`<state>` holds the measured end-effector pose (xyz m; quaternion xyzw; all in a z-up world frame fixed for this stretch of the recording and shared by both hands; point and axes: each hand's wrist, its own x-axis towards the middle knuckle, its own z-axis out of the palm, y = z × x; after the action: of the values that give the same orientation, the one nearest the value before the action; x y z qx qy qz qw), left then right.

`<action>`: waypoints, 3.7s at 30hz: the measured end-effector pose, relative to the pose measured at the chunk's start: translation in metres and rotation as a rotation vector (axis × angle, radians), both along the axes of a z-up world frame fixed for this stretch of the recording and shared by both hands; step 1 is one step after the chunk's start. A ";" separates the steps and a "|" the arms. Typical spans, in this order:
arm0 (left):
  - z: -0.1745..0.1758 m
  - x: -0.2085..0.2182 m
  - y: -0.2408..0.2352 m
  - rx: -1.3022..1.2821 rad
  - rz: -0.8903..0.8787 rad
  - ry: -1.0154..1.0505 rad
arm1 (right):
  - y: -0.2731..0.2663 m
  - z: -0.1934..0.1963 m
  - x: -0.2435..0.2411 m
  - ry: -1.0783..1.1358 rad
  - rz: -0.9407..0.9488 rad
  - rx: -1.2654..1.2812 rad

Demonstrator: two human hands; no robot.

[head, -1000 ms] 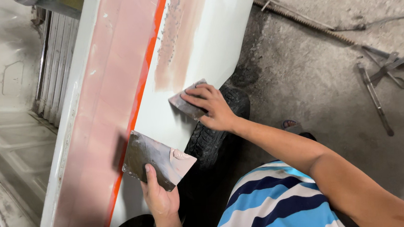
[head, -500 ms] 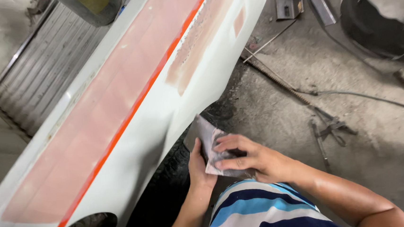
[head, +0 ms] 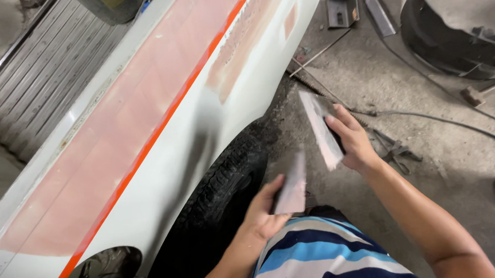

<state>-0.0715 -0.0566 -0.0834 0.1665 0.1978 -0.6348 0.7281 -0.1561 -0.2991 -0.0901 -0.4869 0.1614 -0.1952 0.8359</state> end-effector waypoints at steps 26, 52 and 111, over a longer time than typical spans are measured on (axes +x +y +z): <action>0.086 0.057 -0.014 0.607 0.610 -0.993 | -0.173 -0.066 0.115 -0.791 0.210 0.800; 0.080 0.057 -0.034 0.758 0.719 -0.966 | -0.109 0.005 0.259 -0.026 -0.490 -1.228; 0.033 0.060 -0.048 0.504 0.714 -2.092 | 0.120 0.018 0.018 0.076 -0.176 -1.162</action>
<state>-0.0117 -0.1048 -0.0505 0.6914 -0.3495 0.1182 0.6211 -0.1384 -0.1794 -0.0723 -0.8564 0.0976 -0.3028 0.4066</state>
